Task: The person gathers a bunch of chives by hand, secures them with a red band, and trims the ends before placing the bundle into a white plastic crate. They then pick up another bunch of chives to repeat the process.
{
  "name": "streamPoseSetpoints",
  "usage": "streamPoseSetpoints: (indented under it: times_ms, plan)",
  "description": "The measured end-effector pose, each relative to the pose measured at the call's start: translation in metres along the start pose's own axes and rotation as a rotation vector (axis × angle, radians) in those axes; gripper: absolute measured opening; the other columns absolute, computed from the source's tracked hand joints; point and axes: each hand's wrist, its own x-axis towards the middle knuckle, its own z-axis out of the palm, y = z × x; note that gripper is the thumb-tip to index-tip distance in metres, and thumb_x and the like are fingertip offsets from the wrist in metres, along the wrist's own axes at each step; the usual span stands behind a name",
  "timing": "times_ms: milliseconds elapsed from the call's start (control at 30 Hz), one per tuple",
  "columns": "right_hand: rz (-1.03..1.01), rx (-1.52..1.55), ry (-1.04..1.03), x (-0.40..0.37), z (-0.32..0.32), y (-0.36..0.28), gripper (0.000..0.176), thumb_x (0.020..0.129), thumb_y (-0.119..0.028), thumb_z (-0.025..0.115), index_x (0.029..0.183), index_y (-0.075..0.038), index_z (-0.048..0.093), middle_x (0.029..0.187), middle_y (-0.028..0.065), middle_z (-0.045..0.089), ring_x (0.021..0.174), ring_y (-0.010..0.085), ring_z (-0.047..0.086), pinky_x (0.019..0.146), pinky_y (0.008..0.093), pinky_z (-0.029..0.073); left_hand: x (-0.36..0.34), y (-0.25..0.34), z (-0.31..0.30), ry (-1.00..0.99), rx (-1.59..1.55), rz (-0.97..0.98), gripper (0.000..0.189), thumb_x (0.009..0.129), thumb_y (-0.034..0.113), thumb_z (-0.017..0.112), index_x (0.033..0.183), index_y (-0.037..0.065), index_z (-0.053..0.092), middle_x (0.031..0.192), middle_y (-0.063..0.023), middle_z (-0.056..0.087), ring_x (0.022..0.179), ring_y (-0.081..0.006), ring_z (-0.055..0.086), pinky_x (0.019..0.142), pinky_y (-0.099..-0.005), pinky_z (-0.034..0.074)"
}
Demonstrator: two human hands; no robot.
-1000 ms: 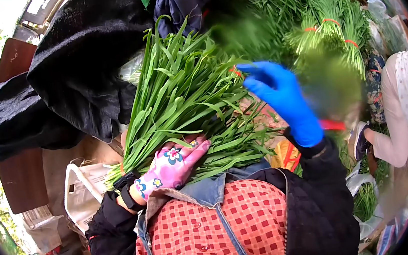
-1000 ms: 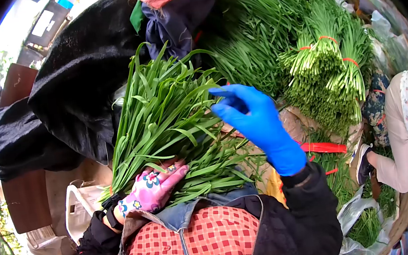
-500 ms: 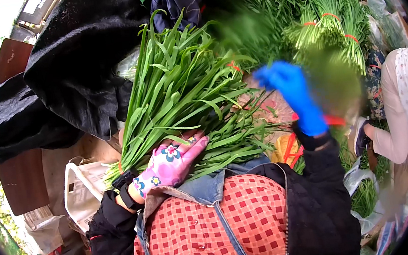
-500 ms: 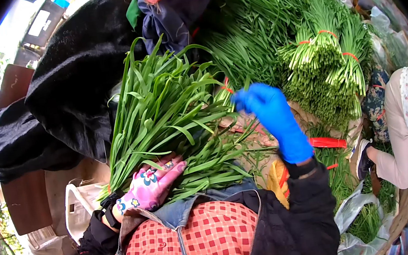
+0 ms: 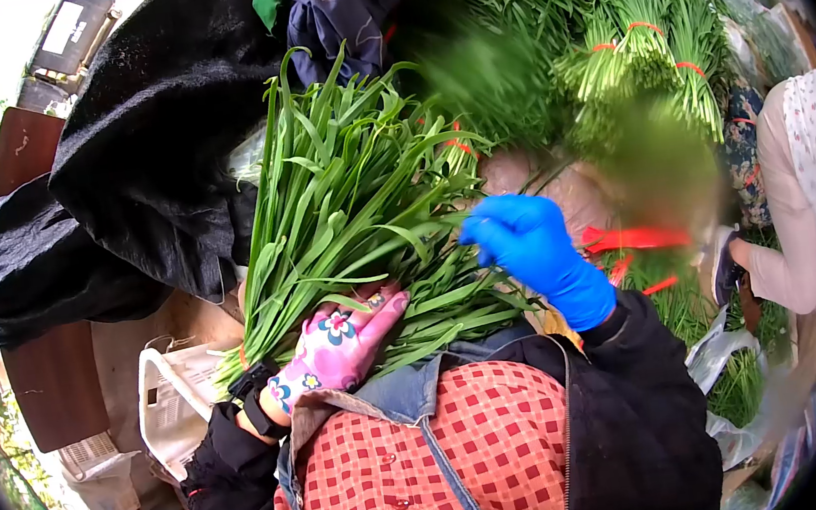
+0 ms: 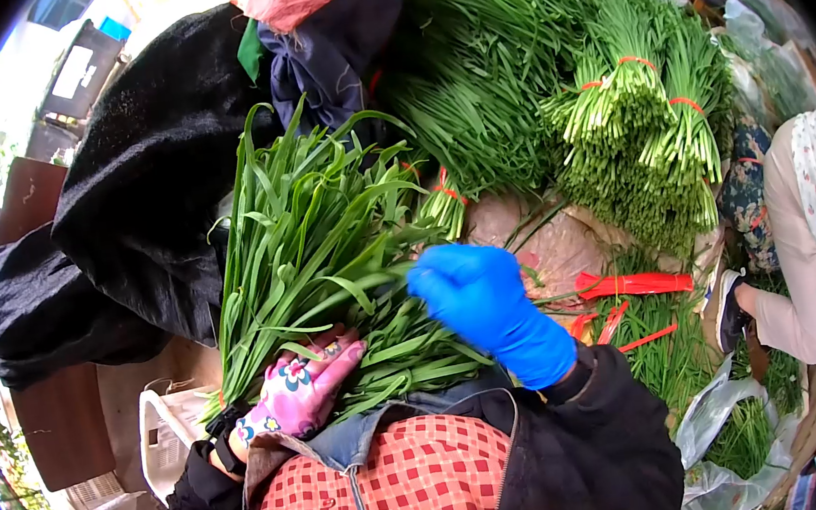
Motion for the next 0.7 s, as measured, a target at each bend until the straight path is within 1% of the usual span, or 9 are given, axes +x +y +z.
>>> streamPoseSetpoints:
  times_ms: [100, 167, 233, 267, 300, 367, 433, 600, 700]
  plan:
    - [0.341, 0.440, -0.079, 0.000, -0.037, 0.015, 0.024, 0.093, -0.020, 0.061, 0.086, -0.001, 0.073, 0.067, 0.0073, 0.067, 0.058, 0.0158, 0.064, 0.055, 0.0298, 0.052, -0.001, 0.004, 0.001, -0.134, 0.024, -0.091, 0.065, 0.074, 0.000, 0.058, 0.138, 0.009, 0.054, 0.136, -0.0161, 0.059, 0.121, -0.0336, 0.060, 0.095, -0.0411, 0.052]
    - [0.339, 0.436, -0.088, -0.004, -0.053, 0.033, 0.029, 0.096, -0.023, 0.058, 0.087, 0.000, 0.073, 0.068, 0.0039, 0.068, 0.059, 0.0114, 0.063, 0.053, 0.0271, 0.051, -0.001, 0.002, 0.001, 0.007, 0.029, 0.014, 0.064, 0.074, 0.001, 0.059, 0.137, 0.009, 0.055, 0.137, -0.0146, 0.058, 0.120, -0.0312, 0.061, 0.094, -0.0403, 0.053]
    - [0.356, 0.192, -0.152, -0.006, -0.058, 0.050, 0.031, 0.096, -0.028, 0.059, 0.086, -0.002, 0.074, 0.067, 0.0074, 0.068, 0.059, 0.0185, 0.065, 0.056, 0.0321, 0.052, -0.002, 0.003, 0.000, 0.011, 0.032, 0.015, 0.064, 0.074, 0.002, 0.060, 0.137, 0.011, 0.055, 0.138, -0.0122, 0.058, 0.121, -0.0299, 0.060, 0.094, -0.0408, 0.053]
    - [0.255, -0.657, -0.302, -0.005, -0.069, 0.053, 0.027, 0.092, -0.031, 0.066, 0.095, -0.005, 0.074, 0.081, 0.0108, 0.072, 0.071, 0.0275, 0.068, 0.067, 0.0381, 0.054, -0.001, 0.003, 0.000, 0.023, 0.048, 0.021, 0.065, 0.074, 0.002, 0.060, 0.138, 0.012, 0.055, 0.139, -0.0120, 0.058, 0.121, -0.0300, 0.061, 0.093, -0.0410, 0.054]
    - [0.254, -0.660, -0.298, -0.001, -0.071, 0.052, 0.027, 0.092, -0.031, 0.066, 0.095, -0.005, 0.074, 0.081, 0.0108, 0.072, 0.071, 0.0275, 0.068, 0.067, 0.0381, 0.054, 0.000, 0.003, 0.000, 0.033, 0.063, 0.027, 0.065, 0.074, 0.002, 0.060, 0.138, 0.012, 0.056, 0.139, -0.0119, 0.058, 0.121, -0.0300, 0.061, 0.092, -0.0413, 0.054]
    - [-0.208, -0.776, 0.163, 0.009, -0.071, 0.050, 0.030, 0.087, -0.033, 0.071, 0.108, -0.010, 0.072, 0.100, 0.0124, 0.071, 0.087, 0.0328, 0.067, 0.078, 0.0412, 0.053, -0.002, 0.001, 0.002, -0.005, 0.061, 0.008, 0.065, 0.074, 0.002, 0.061, 0.138, 0.013, 0.056, 0.141, -0.0117, 0.056, 0.121, -0.0298, 0.061, 0.090, -0.0413, 0.055]
    - [-0.230, -0.469, 0.215, 0.038, -0.071, 0.040, 0.039, 0.086, -0.029, 0.072, 0.121, -0.014, 0.067, 0.110, 0.0122, 0.069, 0.096, 0.0308, 0.066, 0.083, 0.0396, 0.053, -0.001, 0.002, 0.001, 0.033, 0.028, 0.027, 0.066, 0.075, 0.002, 0.059, 0.140, 0.014, 0.054, 0.142, -0.0117, 0.056, 0.120, -0.0298, 0.061, 0.088, -0.0407, 0.055]
    - [-0.604, -0.643, 0.177, 0.085, -0.044, 0.025, 0.049, 0.082, -0.023, 0.074, 0.127, -0.010, 0.062, 0.116, 0.0131, 0.067, 0.100, 0.0308, 0.065, 0.088, 0.0396, 0.051, 0.005, 0.009, -0.006, 0.006, 0.058, 0.009, 0.059, 0.081, 0.002, 0.057, 0.139, 0.009, 0.053, 0.132, -0.0162, 0.062, 0.110, -0.0318, 0.066, 0.085, -0.0421, 0.057]
    - [-0.591, -0.671, 0.117, 0.095, -0.029, 0.029, 0.048, 0.080, -0.023, 0.074, 0.125, -0.010, 0.062, 0.109, 0.0122, 0.068, 0.095, 0.0310, 0.065, 0.085, 0.0416, 0.050, 0.003, 0.006, -0.003, 0.033, 0.079, 0.031, 0.059, 0.081, 0.003, 0.057, 0.140, 0.010, 0.053, 0.131, -0.0160, 0.062, 0.110, -0.0311, 0.066, 0.085, -0.0417, 0.057]
